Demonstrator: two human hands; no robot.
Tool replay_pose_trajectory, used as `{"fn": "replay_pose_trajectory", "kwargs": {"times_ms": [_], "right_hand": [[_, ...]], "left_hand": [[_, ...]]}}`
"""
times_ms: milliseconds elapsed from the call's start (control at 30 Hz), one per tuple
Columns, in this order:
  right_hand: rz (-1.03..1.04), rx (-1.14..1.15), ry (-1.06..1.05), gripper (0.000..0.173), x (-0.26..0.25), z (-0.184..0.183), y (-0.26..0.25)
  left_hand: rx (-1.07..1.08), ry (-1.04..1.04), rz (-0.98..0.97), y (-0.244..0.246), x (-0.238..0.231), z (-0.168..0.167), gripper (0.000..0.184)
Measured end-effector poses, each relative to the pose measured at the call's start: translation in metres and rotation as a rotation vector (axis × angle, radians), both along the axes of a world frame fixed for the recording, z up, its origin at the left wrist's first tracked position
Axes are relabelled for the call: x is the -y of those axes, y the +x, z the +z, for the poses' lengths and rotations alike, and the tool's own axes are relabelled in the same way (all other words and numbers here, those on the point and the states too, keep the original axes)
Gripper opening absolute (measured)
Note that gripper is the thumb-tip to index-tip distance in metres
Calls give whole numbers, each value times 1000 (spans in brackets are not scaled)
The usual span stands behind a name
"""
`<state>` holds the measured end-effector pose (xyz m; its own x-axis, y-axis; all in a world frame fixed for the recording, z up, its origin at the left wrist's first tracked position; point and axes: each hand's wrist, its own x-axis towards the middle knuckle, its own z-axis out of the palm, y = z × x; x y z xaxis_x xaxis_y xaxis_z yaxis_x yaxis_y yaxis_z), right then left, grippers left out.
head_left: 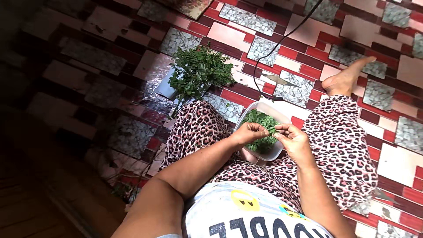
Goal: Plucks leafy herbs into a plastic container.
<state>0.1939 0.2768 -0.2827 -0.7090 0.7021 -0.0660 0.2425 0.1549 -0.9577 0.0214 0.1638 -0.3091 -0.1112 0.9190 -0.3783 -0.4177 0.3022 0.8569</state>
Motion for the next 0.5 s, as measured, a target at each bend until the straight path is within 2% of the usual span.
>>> {"fn": "replay_pose_trajectory", "kwargs": {"times_ms": [133,300,433,500], "right_hand": [[13,36,-35,24,-3,0,2],[20,74,-31,11,-5,-8,-1],[-65,140,-193,20,-5,-8,-4],[-44,131,-257,17,-7,-10,-4]], "left_hand": [[-51,39,17,0,0,-2,9],[-189,110,-13,1,0,0,7],[-190,125,-11,2,0,-2,7],[-190,127,-10,1,0,-2,8]]}}
